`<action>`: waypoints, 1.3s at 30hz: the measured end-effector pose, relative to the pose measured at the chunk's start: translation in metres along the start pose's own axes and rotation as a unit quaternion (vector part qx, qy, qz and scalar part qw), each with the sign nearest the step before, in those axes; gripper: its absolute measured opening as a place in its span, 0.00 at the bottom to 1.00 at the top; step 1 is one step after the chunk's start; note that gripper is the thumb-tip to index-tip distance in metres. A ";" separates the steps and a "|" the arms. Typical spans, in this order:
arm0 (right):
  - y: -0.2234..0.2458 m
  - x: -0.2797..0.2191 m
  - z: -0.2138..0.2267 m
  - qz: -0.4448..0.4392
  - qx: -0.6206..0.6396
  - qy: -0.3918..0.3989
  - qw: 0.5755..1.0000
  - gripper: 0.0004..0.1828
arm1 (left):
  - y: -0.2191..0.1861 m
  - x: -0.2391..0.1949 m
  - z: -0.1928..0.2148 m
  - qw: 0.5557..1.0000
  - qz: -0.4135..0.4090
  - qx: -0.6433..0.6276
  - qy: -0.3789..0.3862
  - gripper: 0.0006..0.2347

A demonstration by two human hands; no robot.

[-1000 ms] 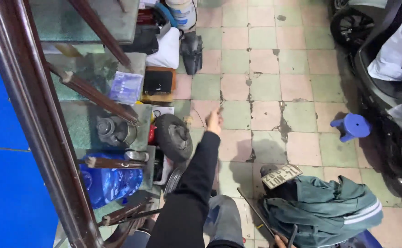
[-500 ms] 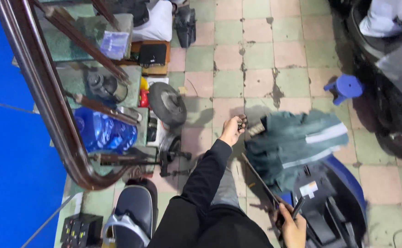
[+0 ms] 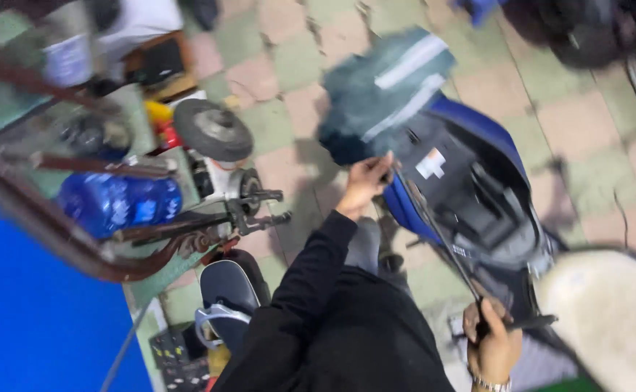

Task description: The person uses a T-handle wrench to tighten bolts on the battery compartment of a blue scooter. They work on multiple fasteners around the battery area, then place a green jacket into the compartment and close the seat lid.

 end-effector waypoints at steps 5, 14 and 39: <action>-0.028 -0.016 0.044 -0.019 0.091 0.005 0.996 0.26 | 0.066 0.015 -0.020 0.983 0.121 -0.091 0.105 0.18; -0.036 -0.030 0.073 -0.040 0.164 -0.110 0.979 0.24 | 0.116 0.042 -0.075 0.928 0.301 -0.122 0.183 0.10; -0.064 0.023 0.062 -0.177 -0.282 -0.285 0.899 0.18 | 0.480 0.056 -0.034 0.860 0.269 0.430 0.044 0.21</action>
Point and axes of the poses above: each hand's wrist, its own x-axis towards the middle knuckle, its own z-axis out of the back of the hand, y = z × x, the point moved 3 cm from there along x, towards the middle knuckle, and after that the axes turned 15 degrees about -x, right-handed, at the moved point
